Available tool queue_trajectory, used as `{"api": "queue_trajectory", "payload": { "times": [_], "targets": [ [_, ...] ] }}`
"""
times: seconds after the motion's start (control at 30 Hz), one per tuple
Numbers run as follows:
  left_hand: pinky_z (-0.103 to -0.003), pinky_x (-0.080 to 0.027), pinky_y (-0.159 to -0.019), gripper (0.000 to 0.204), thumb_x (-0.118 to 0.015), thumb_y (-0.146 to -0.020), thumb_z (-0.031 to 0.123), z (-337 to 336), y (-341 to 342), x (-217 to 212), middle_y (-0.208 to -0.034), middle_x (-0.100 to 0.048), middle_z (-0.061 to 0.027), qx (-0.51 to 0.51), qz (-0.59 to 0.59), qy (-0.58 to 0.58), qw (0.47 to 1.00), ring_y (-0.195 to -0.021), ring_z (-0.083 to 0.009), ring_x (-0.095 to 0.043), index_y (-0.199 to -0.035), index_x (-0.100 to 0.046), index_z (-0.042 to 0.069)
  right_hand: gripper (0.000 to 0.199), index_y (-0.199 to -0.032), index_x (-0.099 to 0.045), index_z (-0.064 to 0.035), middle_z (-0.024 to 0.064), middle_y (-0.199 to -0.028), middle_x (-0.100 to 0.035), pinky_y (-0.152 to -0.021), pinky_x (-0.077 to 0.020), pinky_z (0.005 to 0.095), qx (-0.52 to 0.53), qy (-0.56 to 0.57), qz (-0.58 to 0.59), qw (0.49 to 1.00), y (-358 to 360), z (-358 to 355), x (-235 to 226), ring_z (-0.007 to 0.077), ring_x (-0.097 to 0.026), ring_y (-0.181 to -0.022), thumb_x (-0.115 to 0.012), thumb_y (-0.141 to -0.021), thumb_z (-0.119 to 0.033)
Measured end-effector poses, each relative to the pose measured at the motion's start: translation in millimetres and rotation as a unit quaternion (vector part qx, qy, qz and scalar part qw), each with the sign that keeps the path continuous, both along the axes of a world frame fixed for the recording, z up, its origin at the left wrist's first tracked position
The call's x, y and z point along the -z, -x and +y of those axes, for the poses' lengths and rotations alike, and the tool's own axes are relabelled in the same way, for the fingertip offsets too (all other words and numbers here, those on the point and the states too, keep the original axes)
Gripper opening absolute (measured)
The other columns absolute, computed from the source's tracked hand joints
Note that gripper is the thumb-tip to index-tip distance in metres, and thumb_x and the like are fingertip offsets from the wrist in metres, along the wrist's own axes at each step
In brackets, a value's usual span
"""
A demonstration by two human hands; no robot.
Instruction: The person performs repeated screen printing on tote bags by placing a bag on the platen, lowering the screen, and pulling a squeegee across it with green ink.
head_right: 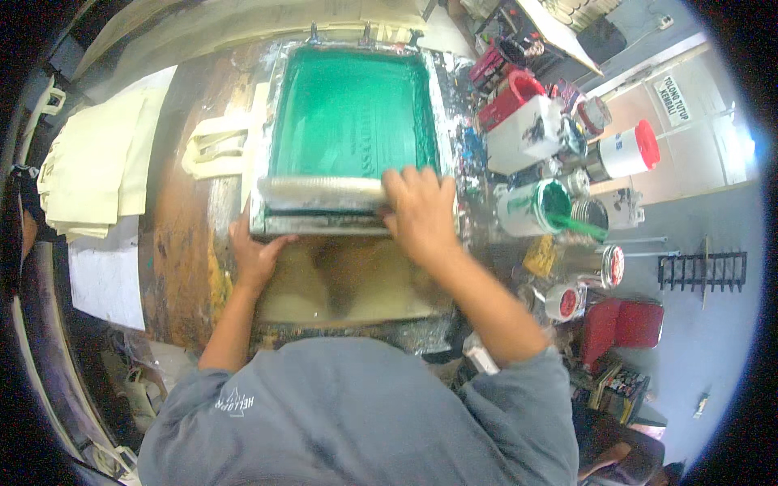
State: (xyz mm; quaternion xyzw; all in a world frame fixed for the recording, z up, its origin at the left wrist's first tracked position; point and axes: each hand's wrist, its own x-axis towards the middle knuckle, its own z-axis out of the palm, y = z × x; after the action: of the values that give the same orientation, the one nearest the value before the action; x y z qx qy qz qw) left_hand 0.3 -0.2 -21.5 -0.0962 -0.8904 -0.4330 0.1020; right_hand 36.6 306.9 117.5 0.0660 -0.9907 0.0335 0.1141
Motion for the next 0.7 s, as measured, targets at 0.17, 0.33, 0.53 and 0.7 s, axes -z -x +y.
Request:
{"api": "queue_trajectory", "payload": {
  "times": [0.17,0.33,0.53,0.7],
  "targets": [
    [-0.044,-0.043,-0.101,0.119,-0.102,-0.06,0.042,1,0,-9,-0.127,-0.07,-0.0135,0.024,-0.016,-0.022,0.999,-0.109,-0.0332,-0.054,-0.159,-0.049,0.003,0.042,-0.108,-0.063,-0.0127,0.0064,-0.1,-0.06,-0.09,-0.0374,0.0464,0.027,-0.02,0.066,0.997,32,3,28,0.0294,-0.057,-0.1,-0.088,-0.076,-0.022],
    [-0.043,-0.043,-0.1,0.124,-0.1,-0.057,0.052,-1,3,-11,-0.126,-0.073,-0.0118,0.033,0.01,0.001,0.999,-0.104,-0.0318,-0.057,-0.157,-0.049,-0.001,0.047,-0.111,-0.063,-0.0136,0.0051,-0.101,-0.061,-0.09,-0.0374,0.0464,0.041,-0.042,0.101,0.993,121,26,46,0.029,-0.057,-0.1,-0.09,-0.075,-0.025],
    [-0.046,-0.041,-0.101,0.126,-0.097,-0.055,0.061,0,6,-16,-0.124,-0.07,-0.0112,0.018,0.019,0.034,0.999,-0.107,-0.0307,-0.055,-0.158,-0.052,0.004,0.057,-0.117,-0.061,-0.0159,0.0039,-0.106,-0.065,-0.088,-0.0412,0.048,0.035,-0.075,0.132,0.988,228,70,51,0.0279,-0.062,-0.104,-0.092,-0.073,-0.032],
    [-0.055,-0.036,-0.113,0.117,-0.095,-0.061,0.065,-6,18,-47,-0.141,-0.054,-0.018,-0.014,0.045,0.119,0.992,-0.13,-0.0379,-0.048,-0.155,-0.057,0.008,0.066,-0.131,-0.059,-0.0184,0.0053,-0.119,-0.07,-0.09,-0.0465,0.0545,-0.005,-0.059,0.018,0.998,281,94,8,0.0305,-0.065,-0.116,-0.092,-0.075,-0.029]
  ]
}}
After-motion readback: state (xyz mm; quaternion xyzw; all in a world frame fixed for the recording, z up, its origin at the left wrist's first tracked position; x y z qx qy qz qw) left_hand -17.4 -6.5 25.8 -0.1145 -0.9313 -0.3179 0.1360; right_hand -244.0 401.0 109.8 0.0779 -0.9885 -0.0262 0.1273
